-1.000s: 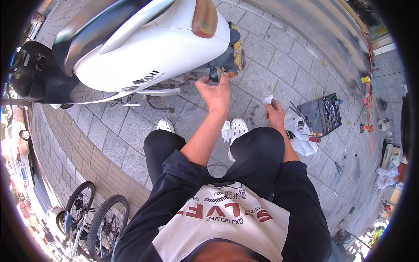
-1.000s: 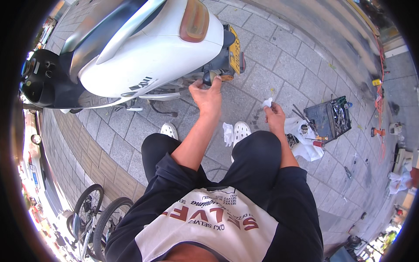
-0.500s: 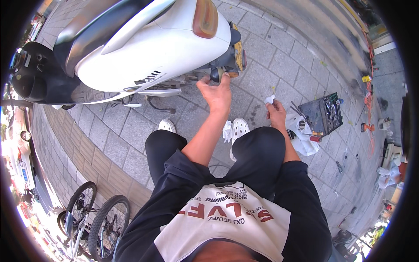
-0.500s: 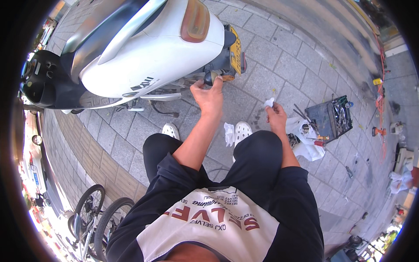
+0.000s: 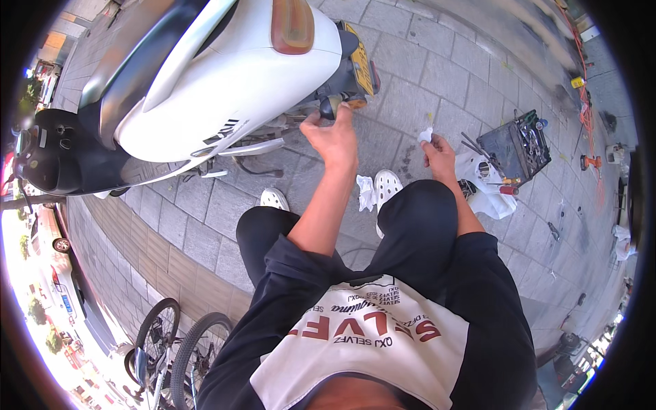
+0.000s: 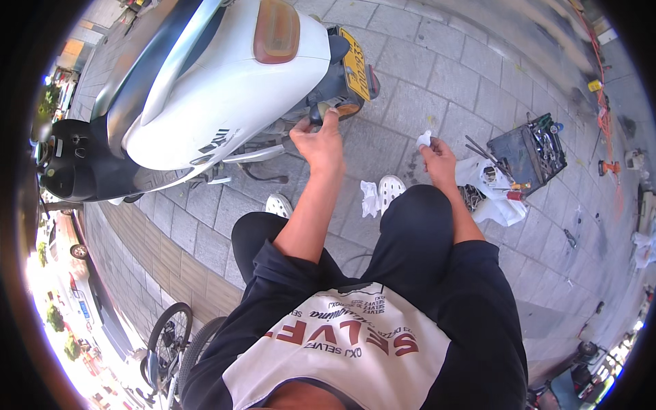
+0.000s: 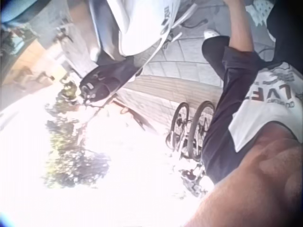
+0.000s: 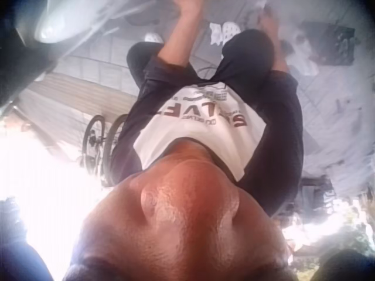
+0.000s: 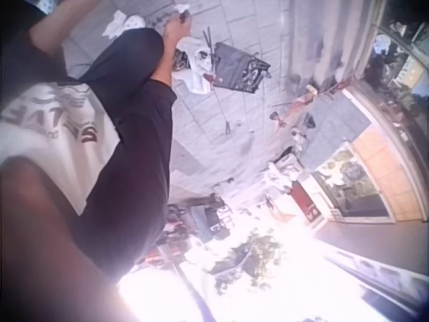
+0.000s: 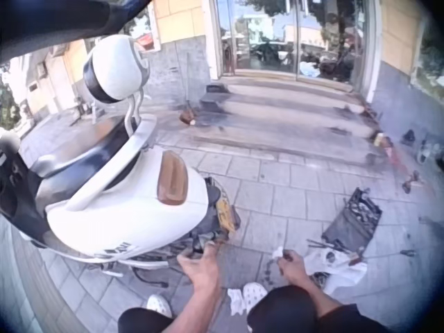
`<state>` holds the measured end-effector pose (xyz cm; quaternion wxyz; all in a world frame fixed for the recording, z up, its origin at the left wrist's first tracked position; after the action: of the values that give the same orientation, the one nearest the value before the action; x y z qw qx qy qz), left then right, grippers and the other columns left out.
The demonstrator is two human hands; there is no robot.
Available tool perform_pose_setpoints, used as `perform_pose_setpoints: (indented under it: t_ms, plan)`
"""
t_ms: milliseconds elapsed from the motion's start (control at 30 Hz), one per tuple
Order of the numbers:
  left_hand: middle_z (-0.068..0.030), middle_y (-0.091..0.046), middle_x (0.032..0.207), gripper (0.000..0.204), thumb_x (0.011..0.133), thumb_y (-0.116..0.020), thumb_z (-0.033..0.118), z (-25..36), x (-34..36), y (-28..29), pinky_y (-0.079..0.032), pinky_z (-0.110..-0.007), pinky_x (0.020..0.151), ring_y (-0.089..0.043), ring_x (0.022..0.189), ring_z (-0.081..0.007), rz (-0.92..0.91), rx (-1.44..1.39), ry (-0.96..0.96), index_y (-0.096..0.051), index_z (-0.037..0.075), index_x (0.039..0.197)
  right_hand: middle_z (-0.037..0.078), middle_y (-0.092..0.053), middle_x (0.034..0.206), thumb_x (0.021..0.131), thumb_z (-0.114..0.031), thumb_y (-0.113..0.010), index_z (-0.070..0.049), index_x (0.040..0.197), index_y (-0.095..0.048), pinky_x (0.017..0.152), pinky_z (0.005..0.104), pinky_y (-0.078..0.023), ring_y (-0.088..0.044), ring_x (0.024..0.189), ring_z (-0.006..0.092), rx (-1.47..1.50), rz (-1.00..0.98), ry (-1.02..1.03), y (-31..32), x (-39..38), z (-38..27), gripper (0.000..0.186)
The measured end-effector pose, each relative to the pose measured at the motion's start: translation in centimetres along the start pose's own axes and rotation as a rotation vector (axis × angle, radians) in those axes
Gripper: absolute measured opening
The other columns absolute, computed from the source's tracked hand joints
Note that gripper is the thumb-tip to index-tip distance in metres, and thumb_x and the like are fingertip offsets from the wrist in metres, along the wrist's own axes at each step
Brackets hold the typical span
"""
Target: The person applies a substance from a small tube to the rear reflector area of a white scooter, then uses a screwdriver to adjust or tighten components near the reflector. The person wipes the area with a cloth and continues to manipulate the reflector housing by hand.
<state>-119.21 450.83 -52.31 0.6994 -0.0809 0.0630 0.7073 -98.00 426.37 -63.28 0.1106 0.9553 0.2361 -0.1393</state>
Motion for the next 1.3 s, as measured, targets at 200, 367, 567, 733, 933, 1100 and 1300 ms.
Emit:
perform_pose_setpoints:
  t_ms: [200, 367, 567, 733, 933, 1100, 1300]
  plan:
    - [-0.0181, -0.051, 0.123, 0.070, 0.083, -0.088, 0.020, 0.2, -0.4, -0.2, -0.047, -0.036, 0.099, -0.054, 0.111, -0.0222, -0.006, -0.070, -0.002, -0.043, -0.009, 0.129, 0.000, -0.065, 0.088, 0.093, -0.017, -0.077, 0.003, 0.128, -0.068, 0.050, 0.0253, -0.047, -0.057, 0.066, 0.0069, -0.004, 0.002, -0.013, 0.2, -0.1, 0.1, 0.041]
    - [-0.0176, -0.048, 0.125, 0.068, 0.085, -0.087, 0.021, 0.4, -0.4, -0.1, -0.044, -0.037, 0.103, -0.051, 0.115, -0.0233, -0.026, -0.055, 0.029, -0.044, -0.008, 0.129, 0.000, -0.064, 0.087, 0.093, -0.017, -0.077, 0.003, 0.128, -0.068, 0.051, 0.0251, -0.047, -0.057, 0.066, 0.0065, 0.011, 0.009, -0.018, 0.0, -0.2, 0.1, 0.042]
    - [-0.0196, -0.052, 0.125, 0.072, 0.085, -0.088, 0.018, 0.8, -0.5, -0.1, -0.047, -0.036, 0.101, -0.056, 0.114, -0.0232, -0.016, -0.039, 0.030, -0.041, -0.011, 0.131, -0.001, -0.064, 0.087, 0.093, -0.017, -0.077, 0.002, 0.129, -0.068, 0.051, 0.0248, -0.046, -0.056, 0.066, 0.0065, 0.007, 0.024, -0.033, 0.0, -0.2, 0.2, 0.042]
    - [-0.0201, -0.052, 0.125, 0.072, 0.084, -0.088, 0.019, 0.3, -0.2, -0.1, -0.047, -0.037, 0.102, -0.055, 0.115, -0.0236, -0.010, -0.013, 0.008, -0.042, -0.011, 0.131, 0.000, -0.063, 0.086, 0.092, -0.015, -0.077, 0.002, 0.128, -0.068, 0.050, 0.0249, -0.045, -0.056, 0.065, 0.0066, -0.020, 0.029, -0.034, 0.1, -0.2, 0.2, 0.041]
    - [-0.0201, -0.052, 0.125, 0.073, 0.084, -0.089, 0.020, 0.3, -0.1, -0.1, -0.047, -0.037, 0.101, -0.055, 0.114, -0.0236, -0.016, -0.038, 0.000, -0.041, -0.011, 0.131, 0.000, -0.063, 0.086, 0.092, -0.013, -0.077, 0.003, 0.128, -0.068, 0.050, 0.0254, -0.045, -0.056, 0.064, 0.0070, 0.006, 0.015, -0.038, 0.0, -0.2, 0.0, 0.040]
    - [-0.0192, -0.052, 0.124, 0.073, 0.083, -0.089, 0.021, 0.2, -0.1, -0.2, -0.048, -0.037, 0.099, -0.056, 0.112, -0.0227, -0.010, -0.052, 0.011, -0.042, -0.010, 0.130, 0.000, -0.063, 0.088, 0.092, -0.015, -0.078, 0.002, 0.128, -0.068, 0.050, 0.0251, -0.045, -0.057, 0.065, 0.0072, 0.014, 0.017, -0.026, 0.1, -0.1, 0.4, 0.041]
    - [-0.0175, -0.047, 0.123, 0.066, 0.085, -0.086, 0.021, 0.7, -0.6, -0.2, -0.043, -0.037, 0.103, -0.050, 0.114, -0.0226, -0.031, -0.084, 0.041, -0.043, -0.007, 0.127, 0.000, -0.063, 0.088, 0.092, -0.016, -0.078, 0.002, 0.128, -0.068, 0.050, 0.0247, -0.046, -0.056, 0.065, 0.0068, 0.022, 0.014, -0.041, 0.1, 0.0, 0.6, 0.042]
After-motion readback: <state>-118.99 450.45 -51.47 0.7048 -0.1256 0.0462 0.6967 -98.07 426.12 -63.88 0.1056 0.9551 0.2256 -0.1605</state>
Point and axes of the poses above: each hand's wrist, its own x-axis towards the middle knuckle, its own y-axis out of the back of the hand, z = x × y, the point moved 6 cm from there along x, towards the middle knuckle
